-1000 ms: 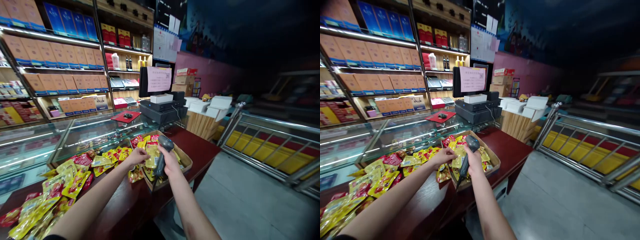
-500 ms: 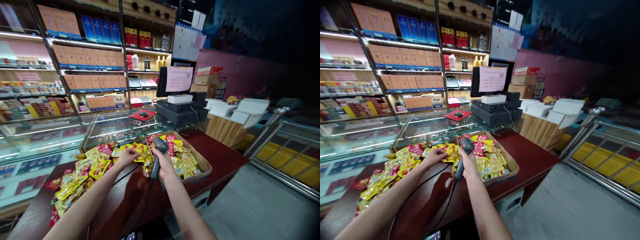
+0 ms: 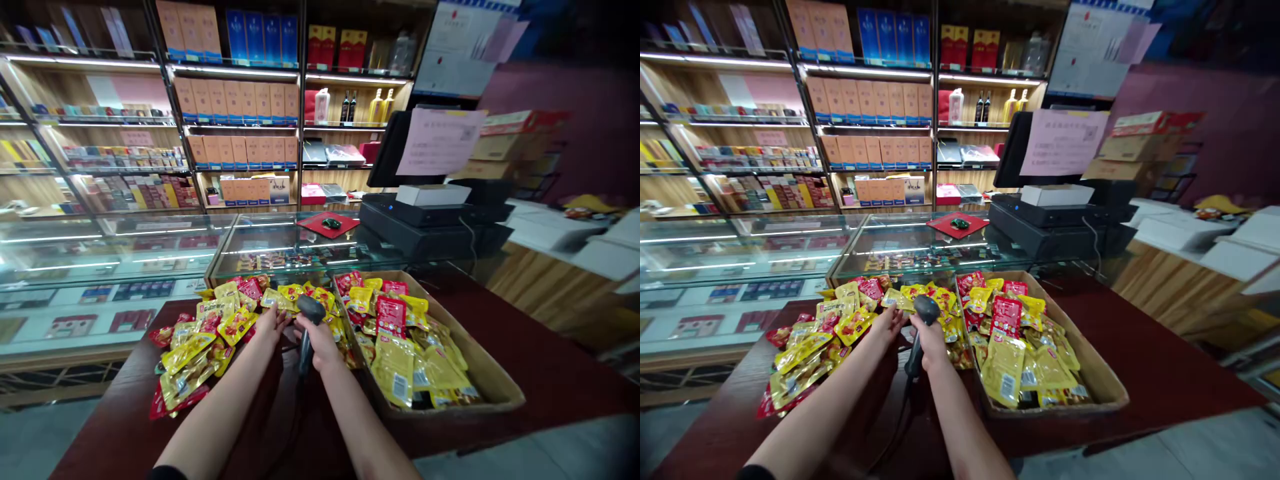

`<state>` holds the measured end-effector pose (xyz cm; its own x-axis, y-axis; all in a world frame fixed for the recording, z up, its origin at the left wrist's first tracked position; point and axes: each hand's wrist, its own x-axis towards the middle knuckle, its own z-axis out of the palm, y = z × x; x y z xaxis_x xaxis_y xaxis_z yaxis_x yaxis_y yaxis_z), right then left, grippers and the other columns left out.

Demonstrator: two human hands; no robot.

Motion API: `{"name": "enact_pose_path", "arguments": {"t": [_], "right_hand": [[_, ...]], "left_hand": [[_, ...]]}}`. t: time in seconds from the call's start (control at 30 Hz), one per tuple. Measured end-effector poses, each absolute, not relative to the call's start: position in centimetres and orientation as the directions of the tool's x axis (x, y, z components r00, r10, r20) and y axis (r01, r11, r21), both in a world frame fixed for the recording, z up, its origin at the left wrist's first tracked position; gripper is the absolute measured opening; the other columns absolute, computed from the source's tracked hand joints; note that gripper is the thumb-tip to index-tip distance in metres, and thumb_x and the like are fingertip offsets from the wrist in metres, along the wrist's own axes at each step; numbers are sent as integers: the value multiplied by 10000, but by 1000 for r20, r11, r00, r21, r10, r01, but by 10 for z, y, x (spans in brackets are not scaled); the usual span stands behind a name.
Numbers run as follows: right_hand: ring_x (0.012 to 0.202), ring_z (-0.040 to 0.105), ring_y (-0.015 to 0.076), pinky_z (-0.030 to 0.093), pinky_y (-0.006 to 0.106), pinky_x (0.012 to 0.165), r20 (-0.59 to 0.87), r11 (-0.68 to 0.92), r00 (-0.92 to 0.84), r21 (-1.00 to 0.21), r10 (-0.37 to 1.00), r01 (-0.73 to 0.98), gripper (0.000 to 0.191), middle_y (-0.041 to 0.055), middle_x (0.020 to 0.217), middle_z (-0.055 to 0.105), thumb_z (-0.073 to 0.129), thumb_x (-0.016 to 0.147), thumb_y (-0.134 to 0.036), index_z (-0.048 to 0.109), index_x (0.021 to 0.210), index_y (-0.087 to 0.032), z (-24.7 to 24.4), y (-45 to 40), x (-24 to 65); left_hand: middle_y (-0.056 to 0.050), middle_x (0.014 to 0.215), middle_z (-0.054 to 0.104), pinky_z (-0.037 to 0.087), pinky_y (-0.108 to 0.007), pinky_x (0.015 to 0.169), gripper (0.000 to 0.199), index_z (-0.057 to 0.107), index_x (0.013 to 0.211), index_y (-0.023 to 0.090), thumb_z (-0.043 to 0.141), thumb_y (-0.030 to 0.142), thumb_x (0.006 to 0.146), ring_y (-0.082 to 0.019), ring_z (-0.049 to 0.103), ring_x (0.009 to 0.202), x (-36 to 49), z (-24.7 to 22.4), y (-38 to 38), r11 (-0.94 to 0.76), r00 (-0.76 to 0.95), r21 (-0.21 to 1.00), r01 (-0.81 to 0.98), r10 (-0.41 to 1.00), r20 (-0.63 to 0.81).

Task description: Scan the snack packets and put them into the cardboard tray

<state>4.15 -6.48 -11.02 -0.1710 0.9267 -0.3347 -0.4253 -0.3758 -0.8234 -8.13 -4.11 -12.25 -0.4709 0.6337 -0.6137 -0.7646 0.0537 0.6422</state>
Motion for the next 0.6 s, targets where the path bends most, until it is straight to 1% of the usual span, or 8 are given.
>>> {"name": "enact_pose_path", "arguments": {"t": [0.13, 0.23, 0.3, 0.37, 0.43, 0.47, 0.53, 0.6], "right_hand": [[819, 676, 207, 548, 314, 721, -326, -370, -176, -827, 929, -423, 332, 58, 813, 712, 816, 538, -304, 714, 808, -139, -114, -63, 44], [794, 681, 208, 543, 307, 703, -321, -368, -179, -837, 930, -405, 312, 56, 792, 713, 807, 545, -310, 708, 793, -146, -110, -63, 47], [811, 681, 213, 538, 303, 698, -318, -360, -169, -846, 933, -394, 298, 54, 786, 713, 800, 547, -315, 700, 778, -156, -105, -64, 50], [822, 676, 211, 535, 305, 709, -302, -333, -141, -857, 943, -393, 292, 41, 782, 711, 797, 538, -310, 694, 770, -166, -99, -64, 52], [797, 671, 202, 529, 306, 716, -266, -291, -117, -876, 957, -386, 294, 24, 770, 708, 796, 530, -300, 694, 775, -174, -93, -64, 52], [780, 667, 197, 525, 305, 711, -244, -269, -114, -886, 963, -376, 297, 18, 764, 708, 794, 531, -301, 696, 783, -178, -91, -64, 52], [753, 658, 190, 514, 299, 691, -203, -232, -117, -905, 972, -356, 306, 14, 760, 712, 788, 540, -316, 703, 801, -182, -86, -65, 50], [753, 653, 184, 505, 292, 684, -172, -211, -138, -909, 975, -360, 324, 16, 787, 721, 786, 542, -329, 710, 820, -183, -81, -67, 48]], "left_hand": [[53, 640, 493, 540, -198, 596, 195, 447, 797, 186, 636, 202, 837, -51, 547, 516, -73, -124, -33, 33, -547, 703, -711, 602, -581], [66, 584, 471, 471, -170, 525, 197, 473, 781, 189, 648, 272, 815, -51, 490, 466, -70, -125, -38, 50, -595, 771, -635, 605, -529], [57, 587, 495, 423, -164, 505, 193, 526, 789, 179, 657, 319, 793, -61, 482, 484, -73, -124, -47, 35, -663, 880, -474, 643, -383], [31, 635, 552, 413, -166, 536, 212, 571, 781, 164, 665, 354, 773, -75, 509, 548, -81, -118, -58, -9, -701, 974, -225, 696, -156], [15, 664, 588, 416, -170, 571, 245, 584, 748, 163, 676, 390, 752, -92, 534, 600, -93, -108, -68, -41, -661, 999, -20, 751, 17], [16, 661, 596, 414, -173, 570, 264, 582, 743, 169, 675, 415, 746, -99, 537, 601, -100, -101, -72, -50, -622, 998, 37, 781, 62], [19, 634, 596, 398, -173, 549, 290, 582, 726, 174, 698, 439, 716, -104, 534, 586, -113, -87, -79, -31, -496, 995, 99, 865, 77], [23, 620, 599, 383, -170, 531, 301, 600, 730, 173, 726, 443, 685, -99, 525, 566, -125, -76, -83, 2, -342, 993, 122, 939, 40]]}}
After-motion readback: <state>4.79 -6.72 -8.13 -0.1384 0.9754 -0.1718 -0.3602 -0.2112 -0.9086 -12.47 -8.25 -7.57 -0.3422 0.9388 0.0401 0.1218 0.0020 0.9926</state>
